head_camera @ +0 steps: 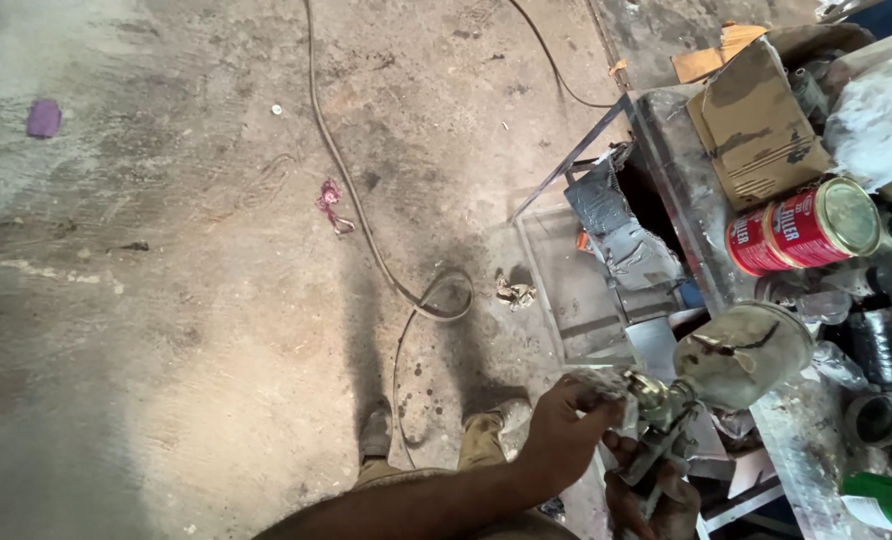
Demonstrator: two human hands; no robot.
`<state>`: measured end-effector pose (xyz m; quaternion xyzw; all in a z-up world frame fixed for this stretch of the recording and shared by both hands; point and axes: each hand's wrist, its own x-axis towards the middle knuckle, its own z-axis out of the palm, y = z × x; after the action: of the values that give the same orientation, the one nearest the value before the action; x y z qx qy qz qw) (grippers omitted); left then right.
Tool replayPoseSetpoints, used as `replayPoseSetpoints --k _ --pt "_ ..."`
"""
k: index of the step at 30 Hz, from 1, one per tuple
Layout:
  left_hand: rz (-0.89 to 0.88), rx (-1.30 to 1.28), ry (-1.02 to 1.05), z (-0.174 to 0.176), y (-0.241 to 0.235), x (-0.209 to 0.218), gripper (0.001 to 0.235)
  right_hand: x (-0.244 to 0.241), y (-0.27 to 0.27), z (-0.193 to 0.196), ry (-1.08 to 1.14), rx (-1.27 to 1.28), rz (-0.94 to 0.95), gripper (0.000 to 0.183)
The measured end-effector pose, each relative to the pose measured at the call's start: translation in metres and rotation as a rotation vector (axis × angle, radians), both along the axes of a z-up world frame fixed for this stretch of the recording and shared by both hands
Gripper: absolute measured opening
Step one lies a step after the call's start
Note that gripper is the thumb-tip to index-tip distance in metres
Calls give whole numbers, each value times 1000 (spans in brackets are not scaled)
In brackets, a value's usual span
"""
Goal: The person handles a paint spray gun and a small metal container, stirring a dark liquid inside the container with a finger. They then pour the liquid into the spray gun's reservoir and wipe the container lid with a white cloth.
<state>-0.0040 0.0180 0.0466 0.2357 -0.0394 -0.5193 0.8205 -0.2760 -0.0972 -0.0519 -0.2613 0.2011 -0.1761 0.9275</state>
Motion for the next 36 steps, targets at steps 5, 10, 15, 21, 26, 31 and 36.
replayPoseSetpoints --k 5,10,15,21,26,31,36 --pt "110 101 -380 21 10 -3 16 21 -61 -51 45 4 -99 57" --pt "45 87 -362 34 17 6 18 72 -18 35 -260 139 206 50" --pt "16 111 -347 10 11 8 20 77 -14 59 60 -220 146 61" --pt "62 298 -486 -29 2 25 19 120 7 72 568 -532 163 61" --pt "42 543 -342 -83 -7 37 21 92 79 34 722 -987 -57 41" --pt "7 601 -209 -43 12 76 22 81 43 -38 907 -1173 -12 16" --pt "137 552 -311 -124 24 105 20 102 52 -50 1001 -1123 -32 15"
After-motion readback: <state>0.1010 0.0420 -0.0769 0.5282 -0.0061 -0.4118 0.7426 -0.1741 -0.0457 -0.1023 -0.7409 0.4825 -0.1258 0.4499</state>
